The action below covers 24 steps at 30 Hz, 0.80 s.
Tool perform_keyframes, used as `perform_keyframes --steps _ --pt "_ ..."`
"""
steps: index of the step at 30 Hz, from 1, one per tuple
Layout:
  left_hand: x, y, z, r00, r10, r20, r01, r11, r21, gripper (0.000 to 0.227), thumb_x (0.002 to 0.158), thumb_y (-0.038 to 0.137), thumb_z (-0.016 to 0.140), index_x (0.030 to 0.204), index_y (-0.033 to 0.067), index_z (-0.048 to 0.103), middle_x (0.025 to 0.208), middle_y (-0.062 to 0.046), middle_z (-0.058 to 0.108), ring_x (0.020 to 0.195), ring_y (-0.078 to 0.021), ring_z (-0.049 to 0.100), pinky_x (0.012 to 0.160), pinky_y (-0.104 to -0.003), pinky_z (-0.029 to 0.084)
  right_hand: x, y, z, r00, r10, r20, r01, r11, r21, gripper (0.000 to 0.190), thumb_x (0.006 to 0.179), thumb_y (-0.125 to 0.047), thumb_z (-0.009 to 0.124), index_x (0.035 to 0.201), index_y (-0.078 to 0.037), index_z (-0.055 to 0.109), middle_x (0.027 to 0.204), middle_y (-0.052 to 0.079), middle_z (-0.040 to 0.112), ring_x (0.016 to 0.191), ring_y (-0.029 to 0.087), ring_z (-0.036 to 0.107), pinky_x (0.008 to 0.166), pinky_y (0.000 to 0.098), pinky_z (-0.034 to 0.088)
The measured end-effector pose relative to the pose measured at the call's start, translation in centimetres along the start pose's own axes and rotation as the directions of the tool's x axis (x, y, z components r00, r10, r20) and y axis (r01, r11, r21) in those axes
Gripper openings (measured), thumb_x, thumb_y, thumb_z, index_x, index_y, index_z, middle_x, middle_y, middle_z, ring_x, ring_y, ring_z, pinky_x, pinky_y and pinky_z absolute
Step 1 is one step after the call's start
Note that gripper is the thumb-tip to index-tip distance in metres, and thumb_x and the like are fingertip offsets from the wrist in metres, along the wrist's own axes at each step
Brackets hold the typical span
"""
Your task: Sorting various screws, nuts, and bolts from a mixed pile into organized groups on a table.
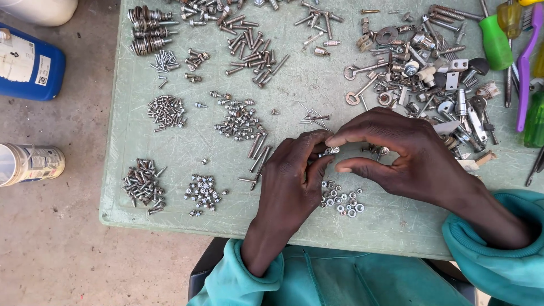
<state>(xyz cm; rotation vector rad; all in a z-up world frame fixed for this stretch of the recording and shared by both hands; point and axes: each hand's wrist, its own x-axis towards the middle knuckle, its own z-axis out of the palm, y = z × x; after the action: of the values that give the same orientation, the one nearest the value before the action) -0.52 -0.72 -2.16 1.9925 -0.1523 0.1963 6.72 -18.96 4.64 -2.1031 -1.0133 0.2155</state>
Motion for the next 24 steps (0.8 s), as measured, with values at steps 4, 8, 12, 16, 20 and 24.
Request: perform_keyframes --steps 4,8,12,16,20,24 --pt "0.2 0.4 -0.1 1.000 -0.024 -0.003 0.024 0.999 -0.034 0.024 0.097 0.008 0.063 0.120 0.0132 0.060 0.105 -0.003 0.075 0.098 -0.0253 0.066 0.086 -0.038 0.052 -0.1 -0.6 -1.2 1.000 -0.017 0.023 0.018 0.998 -0.061 0.033 0.089 -0.019 0.077 0.120 -0.012 0.073 0.110 0.007 0.072 0.098 0.020 0.068 0.087 0.0323 0.053" --pt "0.3 0.4 -0.2 0.999 -0.036 -0.004 0.035 0.997 -0.075 0.020 0.096 0.004 0.064 0.115 0.0119 0.059 0.107 -0.002 0.073 0.096 -0.0198 0.071 0.088 -0.034 0.052 -0.1 -1.2 -1.6 0.999 0.035 -0.041 -0.039 0.993 -0.109 0.021 0.086 -0.015 0.079 0.105 -0.008 0.073 0.113 0.010 0.071 0.104 0.022 0.068 0.095 0.0335 0.053" --pt "0.3 0.0 0.0 0.998 -0.061 -0.008 0.060 0.997 -0.055 0.027 0.096 0.011 0.067 0.121 0.0124 0.058 0.099 -0.006 0.075 0.094 -0.0243 0.072 0.085 -0.036 0.053 -0.5 -0.4 -0.9 0.996 0.058 0.075 -0.053 0.997 -0.065 0.046 0.091 -0.023 0.073 0.135 -0.017 0.066 0.121 0.007 0.066 0.112 0.021 0.065 0.096 0.0330 0.051" --pt "0.4 0.5 -0.4 0.998 -0.062 0.011 0.062 0.994 -0.094 0.023 0.095 0.004 0.065 0.115 0.0113 0.057 0.107 -0.004 0.074 0.096 -0.0197 0.074 0.089 -0.033 0.052 -0.5 -0.7 -1.3 0.998 0.058 -0.016 -0.059 0.997 -0.051 0.010 0.087 -0.018 0.077 0.092 -0.009 0.074 0.111 0.012 0.066 0.097 0.020 0.066 0.083 0.0320 0.050" --pt "0.5 0.4 -0.3 0.997 -0.076 0.023 0.078 0.992 -0.103 0.021 0.095 0.007 0.064 0.114 0.0113 0.057 0.103 -0.005 0.074 0.094 -0.0211 0.074 0.086 -0.034 0.053 -0.8 -0.2 -1.0 0.993 0.110 0.030 -0.109 0.992 -0.056 0.034 0.088 -0.025 0.075 0.120 -0.014 0.071 0.114 0.007 0.063 0.106 0.019 0.063 0.091 0.0314 0.049" --pt "0.5 0.5 -0.3 0.996 -0.084 0.015 0.085 0.993 -0.085 0.020 0.094 0.006 0.065 0.113 0.0108 0.058 0.106 -0.003 0.073 0.095 -0.0194 0.074 0.086 -0.032 0.053 -0.7 -0.6 -1.1 0.993 0.120 0.013 -0.119 0.991 -0.053 0.012 0.088 -0.022 0.076 0.092 -0.011 0.074 0.108 0.006 0.063 0.096 0.017 0.063 0.084 0.0316 0.047"
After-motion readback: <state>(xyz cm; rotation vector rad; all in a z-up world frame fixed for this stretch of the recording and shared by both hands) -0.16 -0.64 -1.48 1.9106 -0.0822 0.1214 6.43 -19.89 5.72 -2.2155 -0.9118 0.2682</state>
